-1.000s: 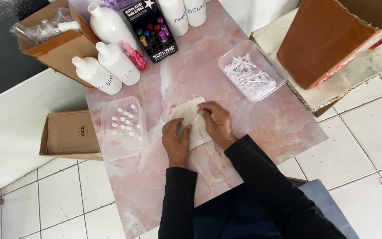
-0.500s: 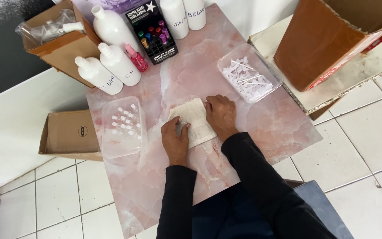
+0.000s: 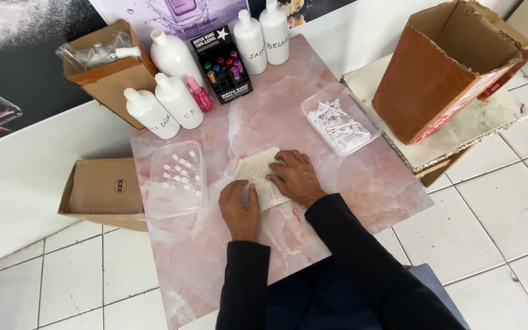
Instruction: Assembling perfume samples by manually placing small glass vials into white fabric pouches on a workspace table.
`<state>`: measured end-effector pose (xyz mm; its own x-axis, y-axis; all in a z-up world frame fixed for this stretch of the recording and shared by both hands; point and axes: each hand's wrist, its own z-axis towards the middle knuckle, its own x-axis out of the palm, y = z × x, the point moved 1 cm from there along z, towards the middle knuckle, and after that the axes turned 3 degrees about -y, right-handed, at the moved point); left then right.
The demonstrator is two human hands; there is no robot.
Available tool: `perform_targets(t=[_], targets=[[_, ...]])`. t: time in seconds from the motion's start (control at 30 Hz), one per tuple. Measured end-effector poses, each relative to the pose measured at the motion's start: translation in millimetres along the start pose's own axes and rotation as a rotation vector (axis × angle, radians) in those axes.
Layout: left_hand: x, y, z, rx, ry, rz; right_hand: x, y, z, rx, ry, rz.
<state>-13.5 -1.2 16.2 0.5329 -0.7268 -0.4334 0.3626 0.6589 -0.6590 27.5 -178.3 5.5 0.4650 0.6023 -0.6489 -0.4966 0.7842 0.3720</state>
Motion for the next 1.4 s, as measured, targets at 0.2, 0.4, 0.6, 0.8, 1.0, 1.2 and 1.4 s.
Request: perform_targets(t=[0.2,0.4,0.6,0.8,1.0,1.2,1.4], targets=[[14,23,-10,0.109,0.041,0.116,2,-6,1,0.031,0.092,0.034],[-3,-1,0,0.096,-0.006,-0.003,11,-14,-2,-0.014,0.025,0.037],[-5,-2,-10,0.211,-0.244,-0.003,-7,-6,2,-0.012,-0.168,0.211],[-14,-76,-3,0.287,-0.326,-0.034,-53,15,4,-0.099,-0.208,0.24],[13,-127,-23,0.217,-0.069,-0.266,-121,3,3,0.03,-0.194,0.346],[79,-148,-22,0.18,-0.004,-0.466,-155,-66,12,0.198,-0.238,0.241],[175,-137,13,0.239,0.098,-0.22,-138,-105,47,0.491,0.363,-0.086]])
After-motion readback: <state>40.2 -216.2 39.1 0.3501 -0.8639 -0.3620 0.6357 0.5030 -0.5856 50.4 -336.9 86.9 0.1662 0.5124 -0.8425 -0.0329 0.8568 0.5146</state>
